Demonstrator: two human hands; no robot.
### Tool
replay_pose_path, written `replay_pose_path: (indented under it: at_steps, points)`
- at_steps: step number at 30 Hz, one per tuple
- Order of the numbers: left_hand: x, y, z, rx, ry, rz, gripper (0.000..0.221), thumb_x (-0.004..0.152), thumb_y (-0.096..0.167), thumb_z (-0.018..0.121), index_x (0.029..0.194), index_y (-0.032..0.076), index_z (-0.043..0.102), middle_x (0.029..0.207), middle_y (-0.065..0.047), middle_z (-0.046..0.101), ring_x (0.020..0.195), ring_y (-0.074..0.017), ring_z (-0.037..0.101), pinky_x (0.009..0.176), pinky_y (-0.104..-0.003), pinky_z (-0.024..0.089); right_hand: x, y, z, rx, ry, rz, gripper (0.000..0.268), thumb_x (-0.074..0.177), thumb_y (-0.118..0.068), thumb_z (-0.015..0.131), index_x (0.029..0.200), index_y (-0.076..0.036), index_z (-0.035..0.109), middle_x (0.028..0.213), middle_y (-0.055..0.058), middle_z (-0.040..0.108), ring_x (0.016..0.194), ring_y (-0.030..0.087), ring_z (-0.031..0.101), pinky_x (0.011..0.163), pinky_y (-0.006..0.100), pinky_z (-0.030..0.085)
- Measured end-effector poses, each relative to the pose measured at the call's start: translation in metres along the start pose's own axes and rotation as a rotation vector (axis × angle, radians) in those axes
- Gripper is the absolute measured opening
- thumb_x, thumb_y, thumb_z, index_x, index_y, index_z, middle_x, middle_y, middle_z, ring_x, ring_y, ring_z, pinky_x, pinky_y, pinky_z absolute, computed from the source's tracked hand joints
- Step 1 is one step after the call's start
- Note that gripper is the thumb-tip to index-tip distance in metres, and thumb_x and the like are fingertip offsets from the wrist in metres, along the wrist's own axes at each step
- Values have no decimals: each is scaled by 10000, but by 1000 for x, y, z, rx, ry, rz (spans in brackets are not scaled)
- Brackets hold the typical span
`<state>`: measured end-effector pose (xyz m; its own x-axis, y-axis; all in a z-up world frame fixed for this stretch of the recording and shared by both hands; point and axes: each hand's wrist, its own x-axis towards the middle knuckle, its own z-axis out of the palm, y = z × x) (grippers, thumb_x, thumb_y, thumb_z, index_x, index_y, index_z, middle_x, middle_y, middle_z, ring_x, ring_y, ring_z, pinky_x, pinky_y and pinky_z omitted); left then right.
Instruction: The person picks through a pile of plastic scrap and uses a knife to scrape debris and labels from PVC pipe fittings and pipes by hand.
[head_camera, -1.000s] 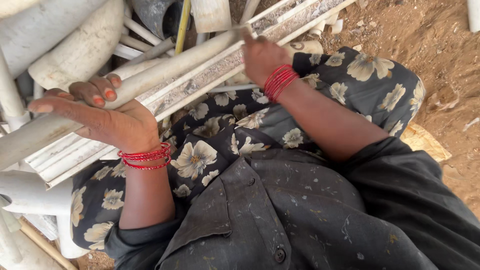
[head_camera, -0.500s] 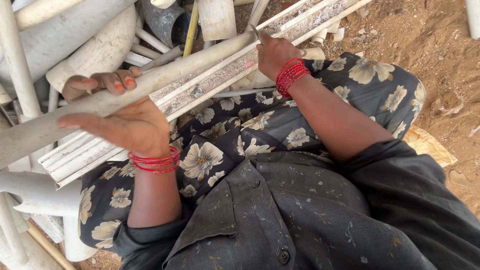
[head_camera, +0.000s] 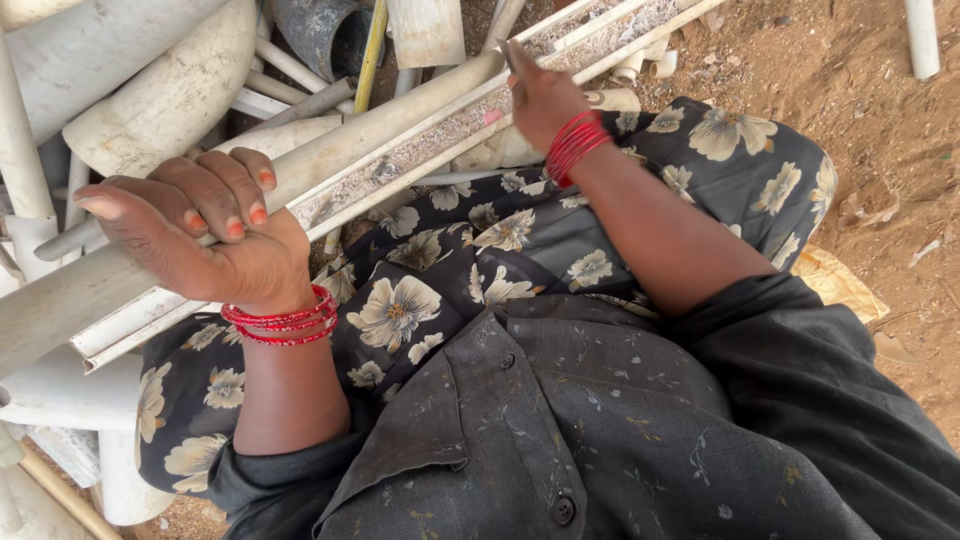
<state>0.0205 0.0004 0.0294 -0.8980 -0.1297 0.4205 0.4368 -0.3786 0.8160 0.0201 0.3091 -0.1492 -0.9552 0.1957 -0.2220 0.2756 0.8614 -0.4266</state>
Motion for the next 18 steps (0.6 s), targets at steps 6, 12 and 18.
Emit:
replay_pose_path:
  at_steps: [6,12,18]
  points:
    - [-5,1,4,33,35,5,457,1104,490,536,878,133,362,533,-12,289,416,-140,280,487,-329,378,-59,-54,24,317,383,-539,663,1050,-13,604,1619,-103,275,1012,208,736,626,183,686,533,325,590]
    - [9,-10,-9,-97,140,-50,482,1078,485,613,853,125,383,576,-13,301,466,-125,293,514,-311,355,-5,2,28,183,342,-300,661,1084,-66,631,1646,-102,285,844,146,739,674,232,694,606,362,604]
    - [4,-21,-16,-161,206,-84,487,1068,487,652,835,136,408,584,-8,329,493,-124,322,553,-316,388,-57,-48,36,157,445,-577,656,1037,-54,608,1614,-83,298,942,142,747,636,219,672,517,332,559]
